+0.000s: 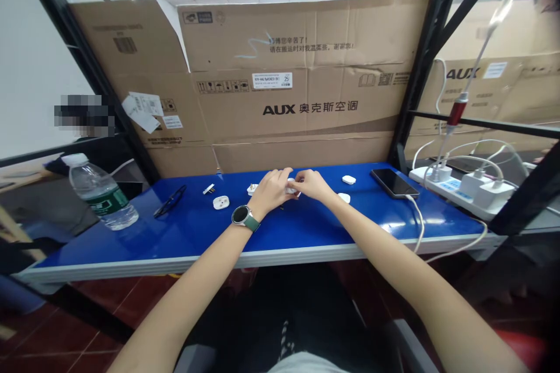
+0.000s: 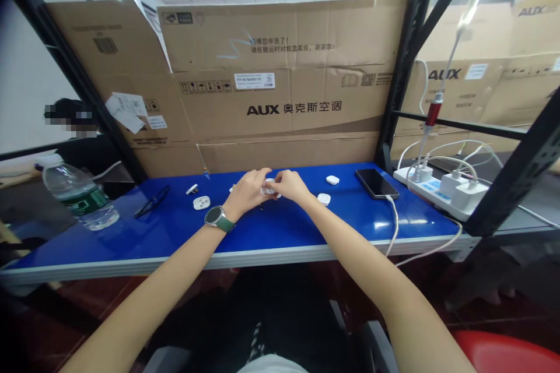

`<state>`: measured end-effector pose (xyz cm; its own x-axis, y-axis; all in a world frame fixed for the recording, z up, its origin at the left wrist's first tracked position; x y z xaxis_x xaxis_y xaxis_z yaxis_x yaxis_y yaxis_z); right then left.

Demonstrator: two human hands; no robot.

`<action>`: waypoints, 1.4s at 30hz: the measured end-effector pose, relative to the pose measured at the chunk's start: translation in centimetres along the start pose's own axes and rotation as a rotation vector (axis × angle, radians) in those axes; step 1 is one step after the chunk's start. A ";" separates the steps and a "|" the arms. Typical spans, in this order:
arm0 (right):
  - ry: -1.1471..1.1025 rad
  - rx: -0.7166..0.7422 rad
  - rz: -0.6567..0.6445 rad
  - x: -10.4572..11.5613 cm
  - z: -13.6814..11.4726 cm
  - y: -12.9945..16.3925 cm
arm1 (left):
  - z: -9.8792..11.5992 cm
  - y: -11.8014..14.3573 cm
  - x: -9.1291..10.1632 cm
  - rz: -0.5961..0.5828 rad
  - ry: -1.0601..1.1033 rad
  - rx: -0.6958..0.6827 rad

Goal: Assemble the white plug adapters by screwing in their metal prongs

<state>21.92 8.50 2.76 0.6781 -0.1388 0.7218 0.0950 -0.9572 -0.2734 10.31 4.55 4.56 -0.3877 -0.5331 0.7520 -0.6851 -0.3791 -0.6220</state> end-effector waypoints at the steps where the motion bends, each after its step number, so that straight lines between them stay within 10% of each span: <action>1: 0.003 0.002 0.002 0.0 -0.1 0.1 | 0.0 0.0 -0.1 -0.005 -0.001 0.004; 22: -0.013 -0.082 -0.048 -0.7 0.7 0.1 | 0.9 0.0 -0.6 -0.073 -0.072 -0.032; 33: -0.670 -0.192 -0.397 -2.6 1.4 0.0 | -1.8 0.4 2.3 0.194 0.203 0.151; 42: -0.764 -0.129 -0.512 -1.7 0.1 0.7 | -2.1 0.2 1.7 0.226 0.520 0.148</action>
<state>20.92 8.10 1.28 0.8764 0.4695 0.1073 0.4646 -0.8829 0.0687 8.17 5.17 6.14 -0.7915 -0.1861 0.5822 -0.4711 -0.4211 -0.7751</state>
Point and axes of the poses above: each hand's wrist, its own y-axis away from the middle knuckle, its own x-axis out of the back of the hand, z = x × y, the point moved 9 cm from there along -y, towards the middle knuckle, and after that the axes turned 8 degrees about -x, right-handed, at the moved point
